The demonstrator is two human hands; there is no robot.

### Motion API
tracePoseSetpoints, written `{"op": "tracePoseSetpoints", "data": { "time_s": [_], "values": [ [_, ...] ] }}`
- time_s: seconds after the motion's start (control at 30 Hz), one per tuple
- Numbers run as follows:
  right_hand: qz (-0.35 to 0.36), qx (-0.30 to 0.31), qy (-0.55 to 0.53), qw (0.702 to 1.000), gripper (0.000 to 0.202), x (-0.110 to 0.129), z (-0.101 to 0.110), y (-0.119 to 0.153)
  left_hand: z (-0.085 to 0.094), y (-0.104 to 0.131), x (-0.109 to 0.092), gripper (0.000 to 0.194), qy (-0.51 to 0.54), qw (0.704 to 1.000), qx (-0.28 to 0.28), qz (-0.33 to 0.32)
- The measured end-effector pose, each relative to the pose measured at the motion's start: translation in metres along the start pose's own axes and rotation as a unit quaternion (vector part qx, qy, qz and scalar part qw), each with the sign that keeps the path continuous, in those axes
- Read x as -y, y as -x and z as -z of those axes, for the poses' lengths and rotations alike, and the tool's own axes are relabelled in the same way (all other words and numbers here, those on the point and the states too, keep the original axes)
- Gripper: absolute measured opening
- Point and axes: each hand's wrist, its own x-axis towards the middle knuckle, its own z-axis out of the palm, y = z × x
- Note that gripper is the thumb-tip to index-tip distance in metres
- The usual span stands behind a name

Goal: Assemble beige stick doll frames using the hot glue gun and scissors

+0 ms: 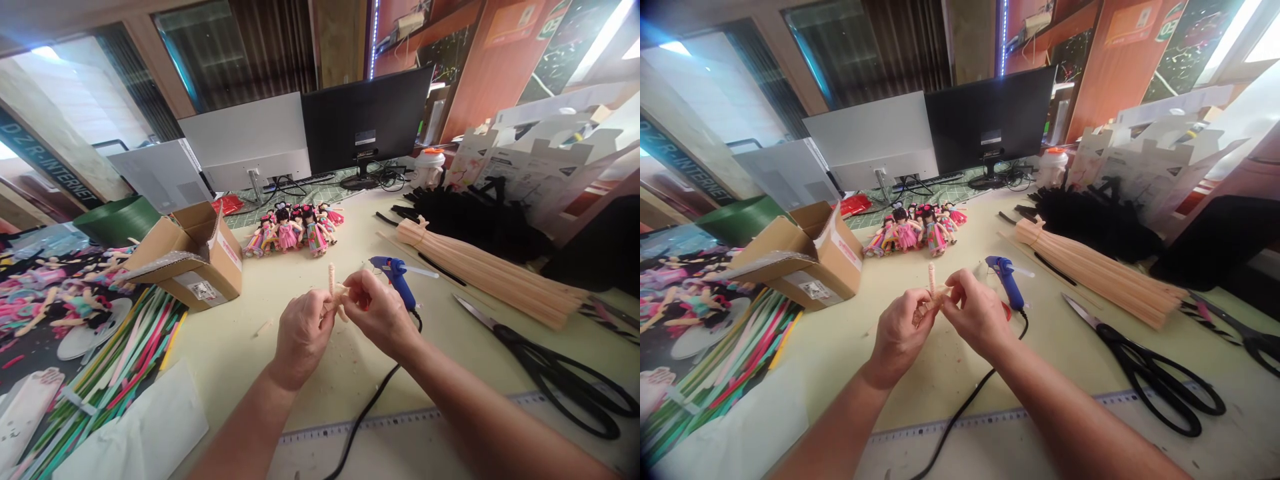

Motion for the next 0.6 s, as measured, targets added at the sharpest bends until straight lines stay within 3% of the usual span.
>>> {"op": "tracePoseSetpoints", "data": {
  "time_s": [0.3, 0.43, 0.6],
  "values": [
    [-0.034, 0.023, -0.06, 0.997, 0.013, -0.0018, 0.0014, -0.0017, 0.0024, 0.0, 0.0032, 0.026, 0.096, 0.995, 0.025, 0.018],
    [-0.022, 0.004, -0.091, 0.996, 0.009, -0.006, 0.0035, -0.0029, 0.0061, -0.0025, 0.0012, 0.021, 0.177, 0.979, 0.027, 0.096],
    [0.035, -0.011, -0.072, 0.997, 0.004, -0.0063, 0.0069, -0.0045, 0.0077, -0.0073, -0.0007, 0.023, 0.304, 0.925, 0.032, 0.227]
  ]
}}
